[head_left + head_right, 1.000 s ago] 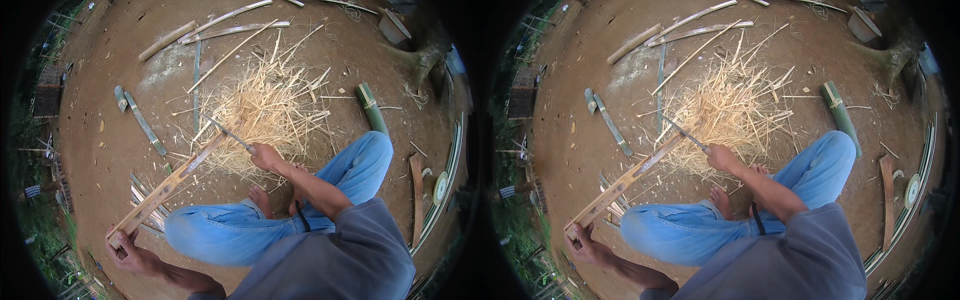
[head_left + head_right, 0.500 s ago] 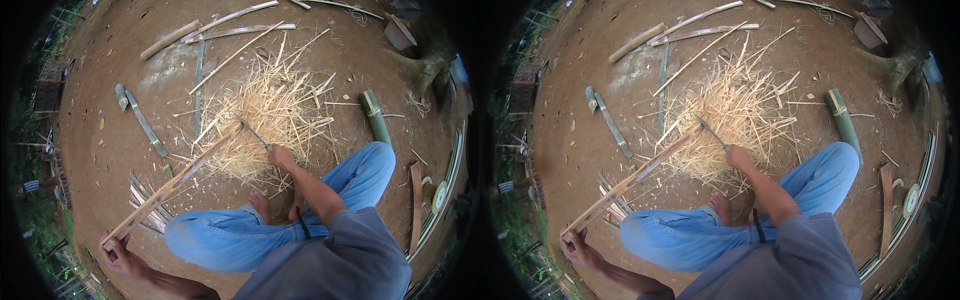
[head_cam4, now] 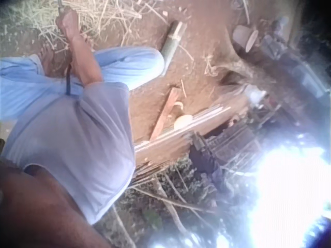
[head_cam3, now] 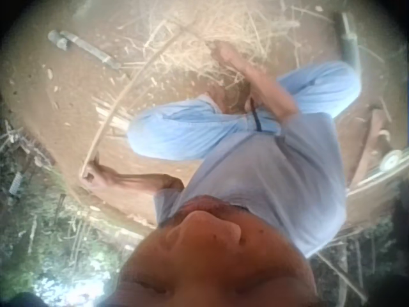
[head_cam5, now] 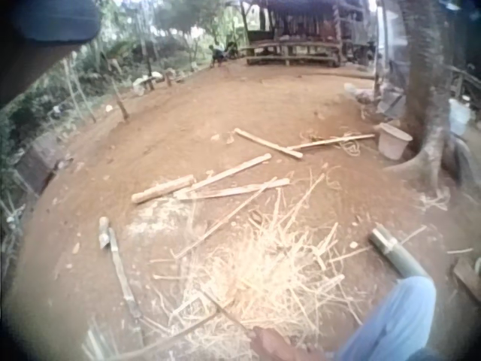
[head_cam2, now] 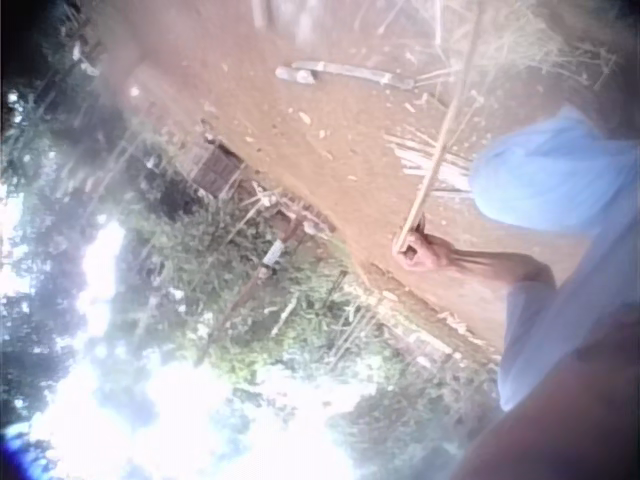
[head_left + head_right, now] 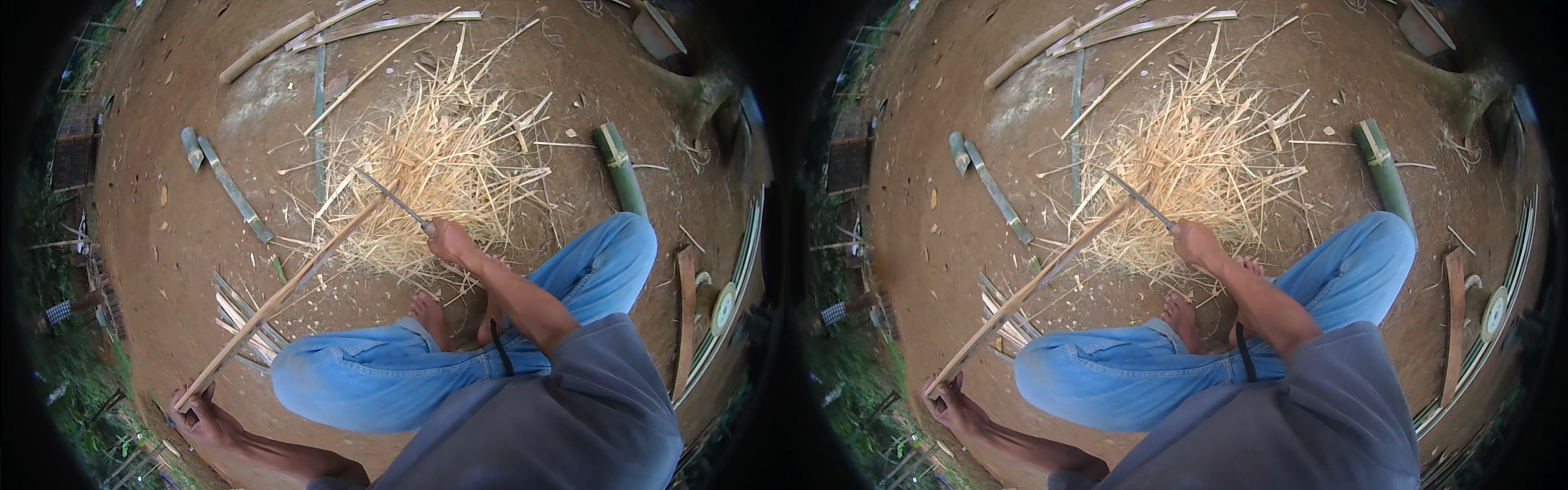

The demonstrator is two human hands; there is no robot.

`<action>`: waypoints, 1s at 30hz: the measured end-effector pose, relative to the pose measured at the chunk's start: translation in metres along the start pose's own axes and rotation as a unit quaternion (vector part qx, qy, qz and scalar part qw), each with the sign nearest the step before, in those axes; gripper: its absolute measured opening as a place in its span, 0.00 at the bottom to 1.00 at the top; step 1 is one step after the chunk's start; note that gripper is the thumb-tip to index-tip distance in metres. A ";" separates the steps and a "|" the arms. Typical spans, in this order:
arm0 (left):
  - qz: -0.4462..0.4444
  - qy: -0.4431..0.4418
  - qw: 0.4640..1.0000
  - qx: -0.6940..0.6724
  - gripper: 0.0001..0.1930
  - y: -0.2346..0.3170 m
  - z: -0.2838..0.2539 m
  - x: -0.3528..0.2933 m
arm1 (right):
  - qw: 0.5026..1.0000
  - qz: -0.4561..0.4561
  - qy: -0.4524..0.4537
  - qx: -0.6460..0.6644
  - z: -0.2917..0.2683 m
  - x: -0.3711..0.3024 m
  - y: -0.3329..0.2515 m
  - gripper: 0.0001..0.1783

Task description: The person sits on the ground and uses a machete to shave thin strips of bamboo. They hold the bamboo piece in their left hand and repeatedly scrape the blade against it to produce fine shavings, which accumulate on the ground. The person occasionally pauses to inspect the bamboo or adjust their grip.

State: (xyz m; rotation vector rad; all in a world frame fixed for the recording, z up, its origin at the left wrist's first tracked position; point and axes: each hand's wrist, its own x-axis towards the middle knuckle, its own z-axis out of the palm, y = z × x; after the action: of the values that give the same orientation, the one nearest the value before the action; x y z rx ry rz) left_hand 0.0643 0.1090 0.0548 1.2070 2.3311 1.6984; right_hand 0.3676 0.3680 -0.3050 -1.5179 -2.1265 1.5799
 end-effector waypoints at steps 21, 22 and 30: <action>-0.033 0.008 0.999 -0.030 0.14 0.252 -0.148 0.047 | 0.997 0.060 0.036 -0.033 -0.116 -0.213 -0.129 0.20; -0.063 0.005 0.998 -0.013 0.14 0.245 -0.160 0.026 | 0.996 0.073 -0.050 -0.033 -0.101 -0.235 -0.125 0.21; -0.052 0.024 0.998 -0.030 0.16 0.120 -0.136 -0.007 | 0.999 -0.023 -0.003 -0.035 0.012 -0.198 -0.120 0.16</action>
State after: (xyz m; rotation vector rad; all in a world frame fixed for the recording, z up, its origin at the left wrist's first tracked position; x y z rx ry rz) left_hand 0.0786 0.0093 0.2053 1.0258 2.3069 1.7689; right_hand 0.3824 0.2178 -0.1293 -1.4734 -2.2252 1.5125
